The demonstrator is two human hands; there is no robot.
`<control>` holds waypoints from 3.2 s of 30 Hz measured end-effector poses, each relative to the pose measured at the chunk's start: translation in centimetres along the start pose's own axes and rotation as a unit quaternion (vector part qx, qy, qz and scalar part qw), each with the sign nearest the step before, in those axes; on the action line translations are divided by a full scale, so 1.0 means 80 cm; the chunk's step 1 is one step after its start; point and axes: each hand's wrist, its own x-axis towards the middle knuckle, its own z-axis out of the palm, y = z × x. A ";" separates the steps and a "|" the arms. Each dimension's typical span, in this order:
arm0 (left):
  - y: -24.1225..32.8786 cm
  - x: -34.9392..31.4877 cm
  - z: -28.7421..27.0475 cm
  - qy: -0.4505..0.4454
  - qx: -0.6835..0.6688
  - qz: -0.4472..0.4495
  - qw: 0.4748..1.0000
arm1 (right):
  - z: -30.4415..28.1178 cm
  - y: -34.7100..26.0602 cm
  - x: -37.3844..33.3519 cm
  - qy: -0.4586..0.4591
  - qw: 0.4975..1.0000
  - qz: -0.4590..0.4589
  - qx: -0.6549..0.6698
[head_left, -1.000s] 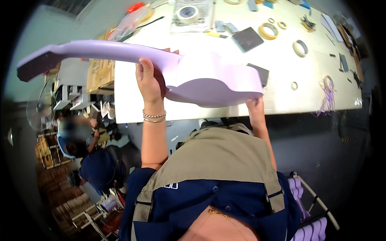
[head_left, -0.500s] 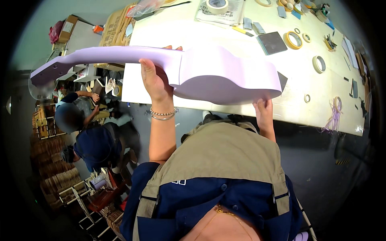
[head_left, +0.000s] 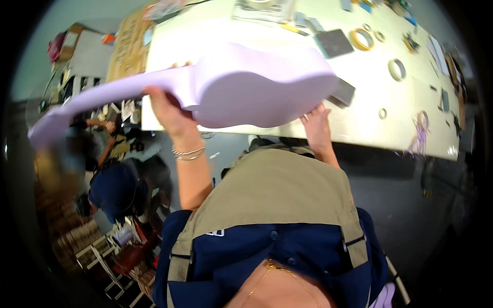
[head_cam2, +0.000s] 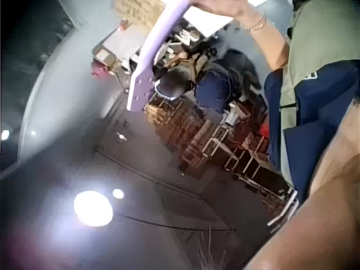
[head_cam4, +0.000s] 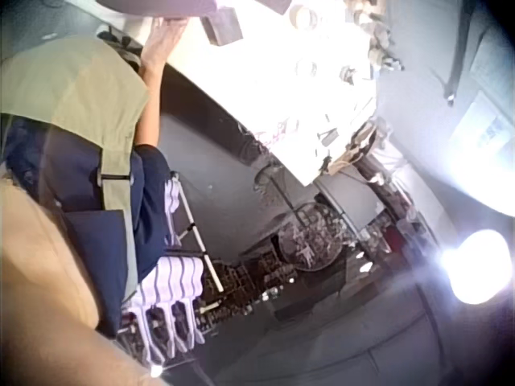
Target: The person assembles a light purple guitar-shaped object by joining the neck and body, applying tape to the seam, and sanding the edges. They repeat this process for multiple units, placing finished items on a nearby rack.
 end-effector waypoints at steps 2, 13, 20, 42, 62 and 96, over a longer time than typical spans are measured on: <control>0.004 -0.002 0.002 0.101 0.004 -0.053 0.993 | 0.017 -0.016 0.000 -0.003 1.000 -0.013 0.007; -0.015 0.008 -0.093 0.115 0.052 -0.128 0.984 | 0.063 -0.070 0.008 -0.069 0.994 -0.004 -0.081; 0.003 0.003 -0.101 0.041 0.058 -0.104 0.992 | 0.046 -0.049 0.009 -0.003 0.999 0.040 -0.012; -0.015 -0.010 -0.063 0.059 0.017 -0.102 0.993 | 0.123 -0.061 0.064 -0.120 0.620 -0.312 -0.710; -0.010 -0.006 -0.044 0.005 -0.102 -0.055 0.993 | -0.029 -0.024 0.064 -0.047 0.995 0.052 -0.070; 0.053 -0.016 -0.003 -0.224 -0.064 0.169 0.958 | -0.033 0.006 0.039 -0.034 0.958 0.256 0.123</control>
